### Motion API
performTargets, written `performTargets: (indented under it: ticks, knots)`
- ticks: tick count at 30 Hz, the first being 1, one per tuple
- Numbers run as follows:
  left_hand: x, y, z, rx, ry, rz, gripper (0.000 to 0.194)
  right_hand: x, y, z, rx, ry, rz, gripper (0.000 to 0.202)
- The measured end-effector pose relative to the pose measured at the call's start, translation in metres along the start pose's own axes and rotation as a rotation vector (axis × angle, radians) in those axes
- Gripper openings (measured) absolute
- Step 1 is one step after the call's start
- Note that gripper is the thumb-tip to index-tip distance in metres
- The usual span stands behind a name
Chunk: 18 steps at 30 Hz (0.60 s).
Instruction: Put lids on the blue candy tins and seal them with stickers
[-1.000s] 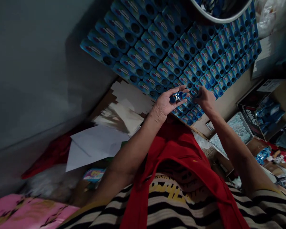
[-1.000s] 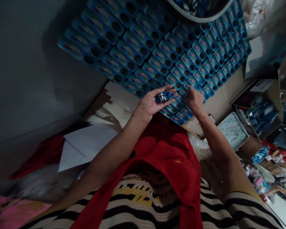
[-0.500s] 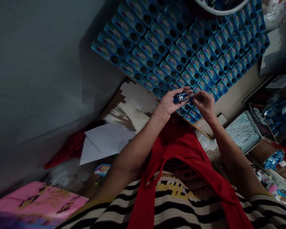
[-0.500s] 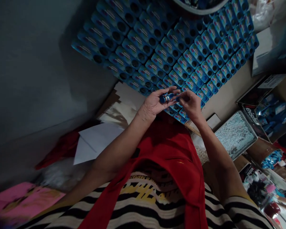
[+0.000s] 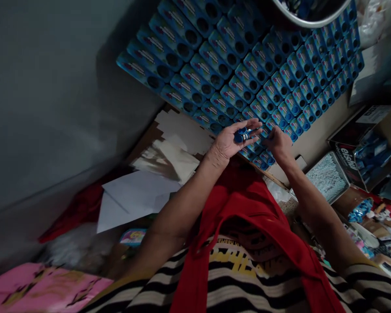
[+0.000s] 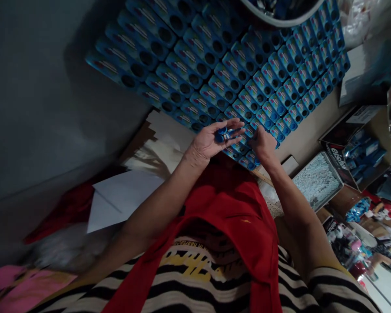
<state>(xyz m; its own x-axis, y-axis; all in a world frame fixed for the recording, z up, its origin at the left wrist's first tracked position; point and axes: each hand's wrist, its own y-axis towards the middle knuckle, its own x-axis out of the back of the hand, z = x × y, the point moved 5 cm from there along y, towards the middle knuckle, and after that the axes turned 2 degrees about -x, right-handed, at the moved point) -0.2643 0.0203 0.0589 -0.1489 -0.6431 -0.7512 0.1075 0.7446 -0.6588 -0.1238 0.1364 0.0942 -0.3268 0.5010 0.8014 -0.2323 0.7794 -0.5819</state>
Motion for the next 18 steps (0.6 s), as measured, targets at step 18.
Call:
performTargets:
  ticks: [18]
  knots:
    - [-0.003, 0.001, 0.019, 0.022, 0.018, -0.114, 0.032, 0.015, -0.023, 0.029, 0.369, 0.622, -0.21, 0.007]
